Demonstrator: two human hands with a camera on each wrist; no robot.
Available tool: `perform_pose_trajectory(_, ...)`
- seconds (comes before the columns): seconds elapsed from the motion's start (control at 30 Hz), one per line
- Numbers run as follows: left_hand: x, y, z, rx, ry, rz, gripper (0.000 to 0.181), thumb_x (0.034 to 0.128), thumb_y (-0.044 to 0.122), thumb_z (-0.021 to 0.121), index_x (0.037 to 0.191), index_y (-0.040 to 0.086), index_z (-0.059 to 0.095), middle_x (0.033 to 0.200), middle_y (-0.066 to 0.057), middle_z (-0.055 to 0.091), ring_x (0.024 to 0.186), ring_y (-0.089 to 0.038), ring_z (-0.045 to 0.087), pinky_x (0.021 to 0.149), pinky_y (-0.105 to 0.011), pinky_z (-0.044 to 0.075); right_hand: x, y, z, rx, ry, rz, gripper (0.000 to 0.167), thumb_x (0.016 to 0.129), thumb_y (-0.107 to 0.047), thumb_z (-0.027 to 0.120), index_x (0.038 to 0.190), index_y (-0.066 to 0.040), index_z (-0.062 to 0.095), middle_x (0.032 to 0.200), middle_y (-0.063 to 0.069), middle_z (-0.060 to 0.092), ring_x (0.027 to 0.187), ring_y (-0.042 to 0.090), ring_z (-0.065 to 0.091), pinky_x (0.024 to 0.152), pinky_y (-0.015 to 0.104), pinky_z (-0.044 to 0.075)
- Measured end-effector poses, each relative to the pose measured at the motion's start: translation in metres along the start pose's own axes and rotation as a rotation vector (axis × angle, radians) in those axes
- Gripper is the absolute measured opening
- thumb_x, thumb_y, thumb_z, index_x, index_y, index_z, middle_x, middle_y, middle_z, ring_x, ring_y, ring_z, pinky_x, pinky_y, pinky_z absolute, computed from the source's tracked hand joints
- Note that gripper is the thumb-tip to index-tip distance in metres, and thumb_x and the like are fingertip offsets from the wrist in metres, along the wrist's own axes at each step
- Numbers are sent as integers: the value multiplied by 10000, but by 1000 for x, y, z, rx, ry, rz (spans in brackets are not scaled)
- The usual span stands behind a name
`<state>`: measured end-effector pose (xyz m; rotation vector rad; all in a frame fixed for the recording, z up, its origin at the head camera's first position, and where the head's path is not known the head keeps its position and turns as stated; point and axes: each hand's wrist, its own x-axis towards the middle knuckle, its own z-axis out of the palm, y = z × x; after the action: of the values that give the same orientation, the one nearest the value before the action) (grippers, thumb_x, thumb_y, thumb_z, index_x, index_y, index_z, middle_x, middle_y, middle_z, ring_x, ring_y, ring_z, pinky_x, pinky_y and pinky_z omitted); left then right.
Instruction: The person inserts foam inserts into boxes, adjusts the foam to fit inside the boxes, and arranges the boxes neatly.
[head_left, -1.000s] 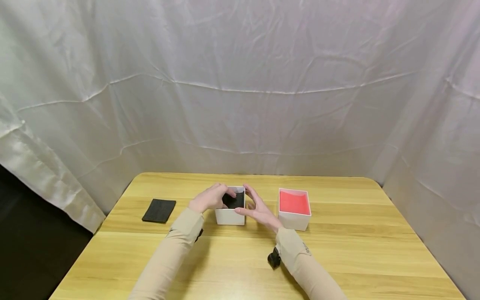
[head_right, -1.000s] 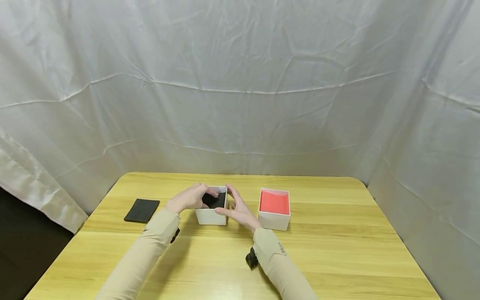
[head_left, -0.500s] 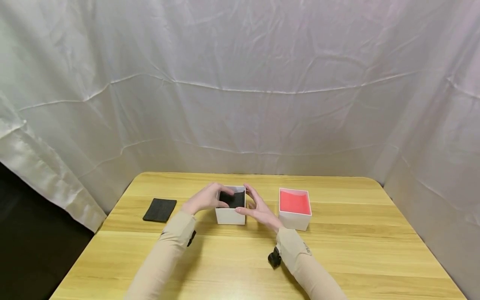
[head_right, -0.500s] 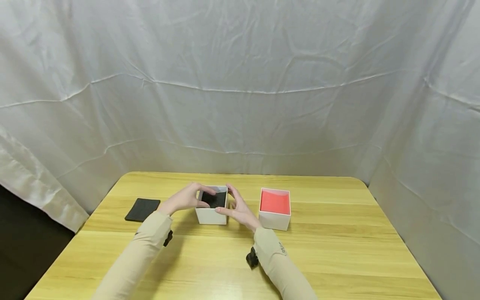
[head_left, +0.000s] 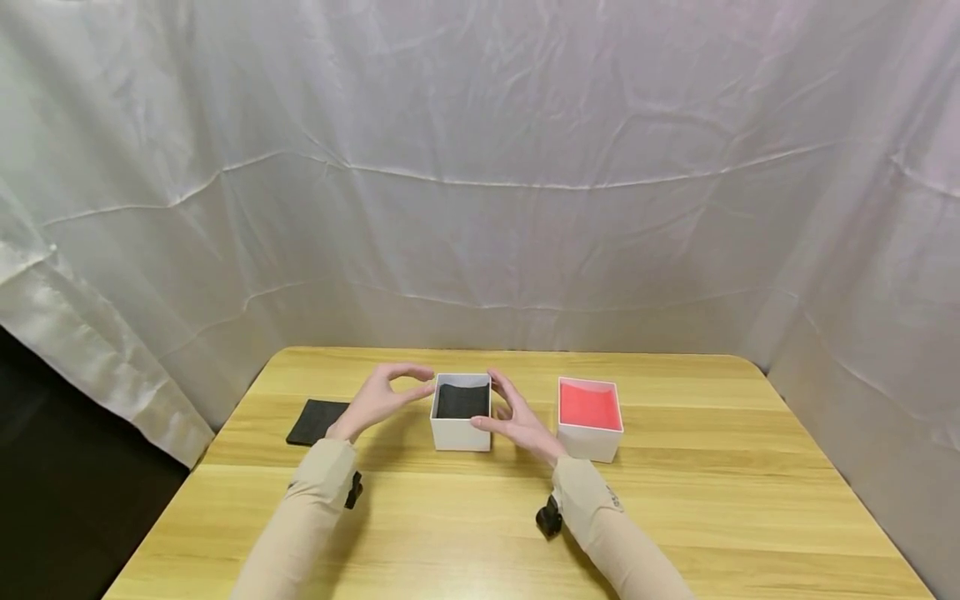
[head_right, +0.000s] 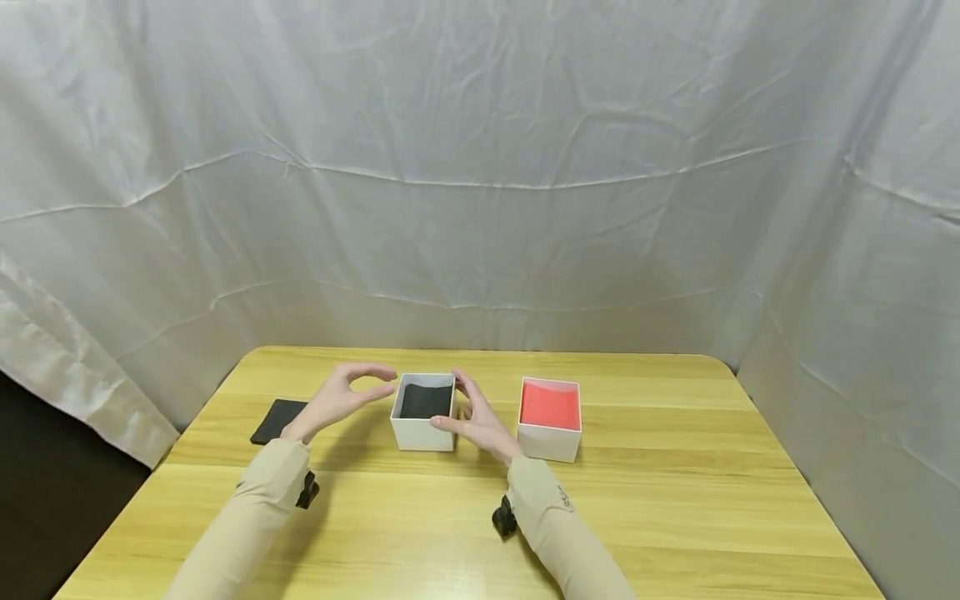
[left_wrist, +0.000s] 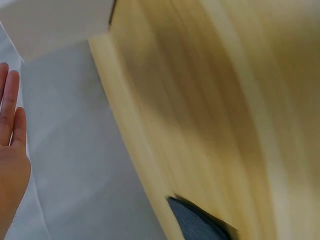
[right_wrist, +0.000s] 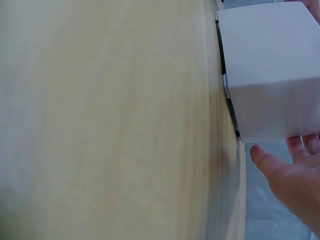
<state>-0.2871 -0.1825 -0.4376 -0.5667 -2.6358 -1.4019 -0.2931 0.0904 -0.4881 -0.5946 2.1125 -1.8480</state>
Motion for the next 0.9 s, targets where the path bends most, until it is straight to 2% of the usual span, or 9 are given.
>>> perform_pose_trajectory(0.17, -14, -15, -14, -12, 43, -7, 324, 897, 228, 768, 1185, 88, 715, 1164, -128, 741, 1188, -347, 632, 1111, -606, 397, 0, 1, 0, 10, -4, -3, 954, 892, -141, 759, 1623, -163, 146, 1693, 126, 175, 1574, 352, 139, 1259, 577, 159)
perform_pose_trajectory(0.3, -25, -30, -26, 4, 64, -30, 351, 895, 238, 773, 1209, 96, 702, 1195, -131, 731, 1208, -352, 618, 1112, -612, 389, 0, 2, -1, 7, -3, -3, 955, 888, -157, 767, 1621, -164, 154, 1694, 122, 174, 1573, 353, 145, 1256, 585, 166)
perform_pose_trajectory(0.43, -36, -43, -40, 32, 64, -55, 394, 895, 241, 774, 1254, 109, 678, 1243, -128, 711, 1241, -351, 604, 1061, -595, 451, 0, 2, -1, 1, 0, -6, 953, 888, -170, 769, 1621, -166, 160, 1691, 126, 184, 1573, 345, 151, 1254, 586, 171)
perform_pose_trajectory(0.57, -48, -52, -50, 74, 62, -45, 378, 907, 185, 758, 1254, 69, 666, 1253, -161, 697, 1232, -373, 603, 998, -606, 491, -1, 1, 0, 2, 6, -4, 947, 890, -162, 765, 1620, -182, 164, 1688, 124, 194, 1574, 337, 151, 1258, 576, 172)
perform_pose_trajectory(0.7, -57, -59, -56, 98, 63, -31, 351, 906, 125, 748, 1230, 15, 667, 1246, -222, 687, 1228, -410, 594, 1071, -633, 406, 0, 2, -1, 5, 5, 0, 950, 888, -157, 767, 1620, -179, 163, 1687, 127, 197, 1574, 338, 152, 1260, 569, 169)
perform_pose_trajectory(0.9, -68, -68, -65, 93, 53, -105, 477, 885, 137, 772, 1299, -39, 611, 1267, -260, 657, 1253, -463, 543, 1097, -660, 359, 0, 1, -1, 10, -5, 5, 944, 893, -166, 763, 1620, -192, 162, 1688, 127, 191, 1574, 340, 150, 1262, 566, 165)
